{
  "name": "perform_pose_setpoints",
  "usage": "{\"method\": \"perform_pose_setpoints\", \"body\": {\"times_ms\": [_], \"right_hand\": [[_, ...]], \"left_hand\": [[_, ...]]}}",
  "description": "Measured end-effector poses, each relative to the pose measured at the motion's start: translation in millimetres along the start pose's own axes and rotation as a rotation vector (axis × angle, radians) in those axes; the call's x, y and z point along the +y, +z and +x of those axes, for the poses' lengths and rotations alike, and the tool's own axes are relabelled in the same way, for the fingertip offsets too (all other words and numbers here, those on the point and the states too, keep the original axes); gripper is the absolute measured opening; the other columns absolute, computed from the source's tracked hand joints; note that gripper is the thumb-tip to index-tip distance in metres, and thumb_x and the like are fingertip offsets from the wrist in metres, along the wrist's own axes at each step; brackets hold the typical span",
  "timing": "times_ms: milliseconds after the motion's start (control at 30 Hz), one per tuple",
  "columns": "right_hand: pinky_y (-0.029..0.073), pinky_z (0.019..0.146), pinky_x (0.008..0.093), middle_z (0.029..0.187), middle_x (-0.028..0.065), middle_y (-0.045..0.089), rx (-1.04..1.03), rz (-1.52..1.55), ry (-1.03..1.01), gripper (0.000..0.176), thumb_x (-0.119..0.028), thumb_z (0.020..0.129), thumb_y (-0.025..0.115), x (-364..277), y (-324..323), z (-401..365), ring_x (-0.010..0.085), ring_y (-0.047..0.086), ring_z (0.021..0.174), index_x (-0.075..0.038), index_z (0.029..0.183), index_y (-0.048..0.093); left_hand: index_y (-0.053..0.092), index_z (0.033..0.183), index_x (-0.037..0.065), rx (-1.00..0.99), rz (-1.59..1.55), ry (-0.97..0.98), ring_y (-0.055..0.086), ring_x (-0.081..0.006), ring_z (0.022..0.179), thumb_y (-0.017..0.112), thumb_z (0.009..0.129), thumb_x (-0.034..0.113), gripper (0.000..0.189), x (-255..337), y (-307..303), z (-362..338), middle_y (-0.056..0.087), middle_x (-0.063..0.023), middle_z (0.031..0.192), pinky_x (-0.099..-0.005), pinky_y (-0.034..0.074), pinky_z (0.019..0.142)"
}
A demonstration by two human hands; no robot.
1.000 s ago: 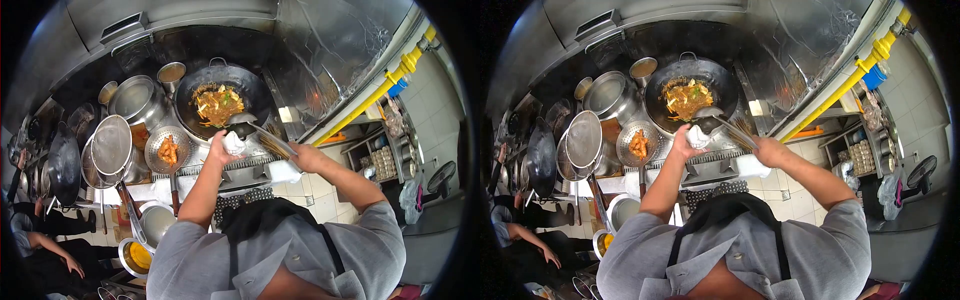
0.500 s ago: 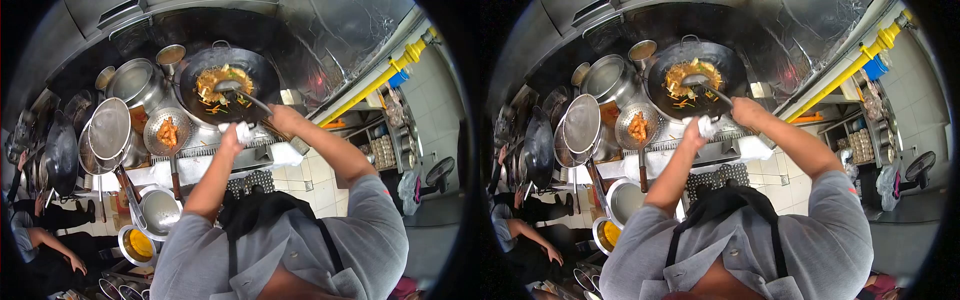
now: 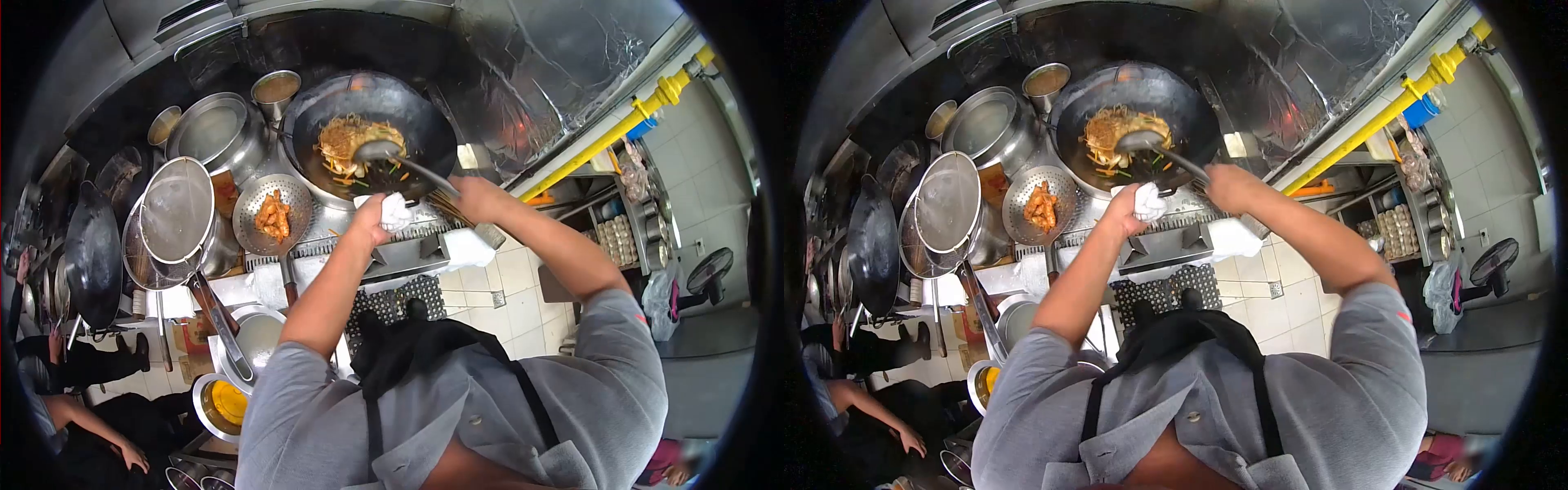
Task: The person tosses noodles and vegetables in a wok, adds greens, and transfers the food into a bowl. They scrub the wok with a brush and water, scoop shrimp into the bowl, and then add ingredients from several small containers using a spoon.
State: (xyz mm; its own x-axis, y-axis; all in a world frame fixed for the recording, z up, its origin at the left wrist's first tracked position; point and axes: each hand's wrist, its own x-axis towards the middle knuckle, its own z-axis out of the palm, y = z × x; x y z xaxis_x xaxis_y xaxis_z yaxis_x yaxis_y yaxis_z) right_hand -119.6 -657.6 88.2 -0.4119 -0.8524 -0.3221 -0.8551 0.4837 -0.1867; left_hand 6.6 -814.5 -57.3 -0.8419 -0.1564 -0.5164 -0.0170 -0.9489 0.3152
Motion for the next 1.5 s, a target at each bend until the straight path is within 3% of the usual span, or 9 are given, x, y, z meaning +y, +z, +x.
{"method": "perform_pose_setpoints", "body": {"times_ms": [233,467,800,933,1033,1133,1267,1367,1500], "right_hand": [[0.046,0.087,0.0479,0.097,0.0269,0.063,0.136,0.095,0.078,0.032,-0.018,0.087,0.054,-1.1,-3.0,-9.3,0.0421,0.059,0.098,0.001,0.113,0.052],[0.047,0.088,0.0461,0.100,0.0260,0.063,-0.042,0.007,0.114,0.032,-0.017,0.087,0.053,3.2,-2.7,-15.8,0.0401,0.059,0.099,0.002,0.112,0.054],[0.051,0.071,0.0458,0.090,0.0243,0.064,0.086,-0.054,-0.003,0.028,-0.024,0.088,0.055,33.9,-29.4,1.2,0.0362,0.065,0.079,0.001,0.102,0.059],[0.044,0.042,0.0375,0.067,0.0138,0.058,-0.094,0.554,0.320,0.021,-0.017,0.090,0.052,17.3,-68.2,1.8,0.0216,0.056,0.048,0.003,0.093,0.059],[0.038,0.036,0.0318,0.058,0.0072,0.050,-0.058,0.816,0.398,0.019,-0.015,0.091,0.051,37.1,-55.5,12.9,0.0151,0.048,0.042,0.002,0.084,0.057],[0.037,0.035,0.0305,0.058,0.0055,0.048,-0.066,1.054,0.514,0.022,-0.015,0.092,0.050,29.6,-46.9,-0.2,0.0142,0.046,0.042,-0.002,0.075,0.052],[0.030,0.032,0.0252,0.062,0.0001,0.046,-0.196,1.577,0.523,0.009,-0.016,0.093,0.053,12.1,-4.1,-22.6,0.0072,0.039,0.041,-0.013,0.097,0.046],[0.028,0.032,0.0225,0.061,-0.0026,0.043,-0.356,1.877,0.408,0.013,-0.018,0.092,0.055,28.2,35.5,-31.3,0.0048,0.036,0.041,-0.015,0.084,0.045],[0.021,0.031,0.0186,0.064,-0.0061,0.041,-0.573,2.072,0.180,0.011,-0.022,0.093,0.055,57.6,85.9,-45.4,0.0008,0.032,0.040,-0.021,0.103,0.050]], "left_hand": [[0.054,0.105,0.006,0.110,-0.007,0.067,0.064,-0.0289,0.083,0.040,0.095,0.019,0.021,-60.2,-21.7,-13.8,0.063,-0.0121,0.096,-0.0513,0.055,0.074],[0.057,0.100,0.004,-0.137,-0.076,-0.078,0.065,-0.0274,0.079,0.033,0.097,0.022,0.030,2.2,-22.4,29.2,0.065,-0.0117,0.092,-0.0443,0.056,0.071],[0.058,0.103,0.008,0.022,-0.109,-0.049,0.065,-0.0246,0.080,0.042,0.095,0.026,0.025,-51.7,-37.9,-19.0,0.066,-0.0071,0.089,-0.0439,0.055,0.073],[0.059,0.085,0.011,-0.044,0.044,-0.016,0.062,-0.0228,0.067,0.040,0.095,0.024,0.025,-2.1,-11.0,-33.9,0.063,-0.0070,0.077,-0.0407,0.054,0.065],[0.062,0.082,-0.002,0.352,0.499,0.170,0.065,-0.0244,0.068,0.052,0.087,0.025,0.029,-25.7,-13.3,-37.1,0.065,-0.0106,0.077,-0.0391,0.052,0.059],[0.061,0.107,-0.003,0.577,1.072,0.489,0.063,-0.0272,0.098,0.064,0.071,0.021,0.043,-77.7,-21.3,-56.6,0.067,-0.0189,0.099,-0.0387,0.047,0.084],[0.061,0.090,-0.012,0.540,0.776,0.521,0.061,-0.0257,0.073,0.062,0.074,0.023,0.038,-77.1,2.9,-31.3,0.065,-0.0161,0.083,-0.0402,0.046,0.066],[0.061,0.085,-0.010,0.562,0.785,0.286,0.059,-0.0224,0.062,0.060,0.076,0.020,0.031,-63.5,5.8,-41.2,0.063,-0.0147,0.074,-0.0386,0.044,0.056],[0.058,0.094,-0.005,0.500,0.605,0.624,0.059,-0.0189,0.062,0.056,0.075,0.008,0.023,-99.4,-0.9,-47.8,0.062,-0.0101,0.079,-0.0342,0.046,0.055]]}}
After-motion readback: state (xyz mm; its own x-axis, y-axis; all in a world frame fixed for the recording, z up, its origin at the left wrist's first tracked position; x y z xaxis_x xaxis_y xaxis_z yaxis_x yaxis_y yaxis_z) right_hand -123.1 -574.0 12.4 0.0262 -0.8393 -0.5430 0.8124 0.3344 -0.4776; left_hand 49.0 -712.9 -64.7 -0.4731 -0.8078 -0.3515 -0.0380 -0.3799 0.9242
